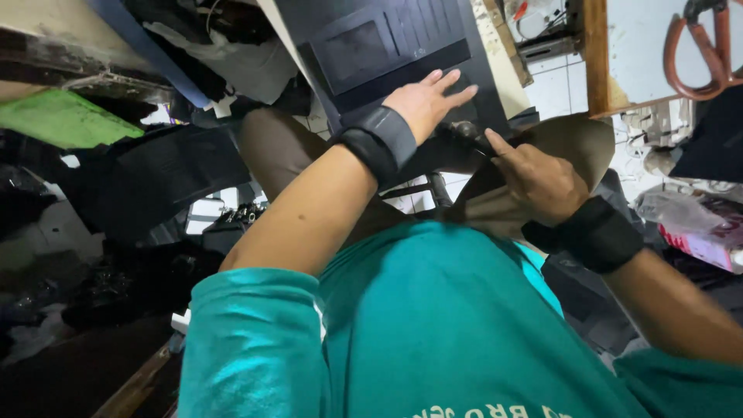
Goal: The person sits at a workbench and assembles a black leather wallet organizer. They align a transparent plastic window panel over the wallet body, cut a piece of black leather sheet with scissors, apply glue from a container with a brush, then press and smooth the plastic window onto the glued wallet surface.
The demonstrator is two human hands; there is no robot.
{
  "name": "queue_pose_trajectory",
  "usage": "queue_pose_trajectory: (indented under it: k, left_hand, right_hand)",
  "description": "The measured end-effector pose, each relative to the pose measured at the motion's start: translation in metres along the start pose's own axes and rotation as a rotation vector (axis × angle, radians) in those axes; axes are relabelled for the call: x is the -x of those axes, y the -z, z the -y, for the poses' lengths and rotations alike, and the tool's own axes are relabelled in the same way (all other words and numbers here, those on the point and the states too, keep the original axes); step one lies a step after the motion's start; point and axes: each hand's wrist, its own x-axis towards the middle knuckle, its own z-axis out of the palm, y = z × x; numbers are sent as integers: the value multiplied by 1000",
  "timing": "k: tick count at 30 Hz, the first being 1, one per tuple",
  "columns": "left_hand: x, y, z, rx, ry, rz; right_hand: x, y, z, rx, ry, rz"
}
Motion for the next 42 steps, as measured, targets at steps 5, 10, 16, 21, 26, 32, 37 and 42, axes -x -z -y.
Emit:
queue_pose_trajectory:
  k: [5, 10, 16, 21, 26, 32, 37, 42]
  left_hand:
    - [-9, -9, 12, -7, -100, -169]
    - [8, 8, 13, 85, -113, -144]
    - [62, -3, 54, 122, -163, -437]
    - [116, -1, 74, -185, -44, -480]
    - [131, 0, 65, -180, 143, -446]
    - [142, -3, 69, -116, 231, -443]
    - [150, -49, 82, -62, 259, -583]
    - [162, -99, 53, -38, -15, -845]
  right_hand:
    - [-7, -17, 9, -81, 206, -97]
    - [-15, -11, 20, 65, 271, -102]
    - [-25, -8, 38, 89, 357, -92]
    - [-39, -20, 46, 216, 468, -105]
    - [-50, -20, 66, 184, 430, 61]
    - [-54, -27, 74, 255, 512, -87]
    - [-82, 6, 89, 139, 441, -65]
    - [-113, 11, 107, 140, 363, -218]
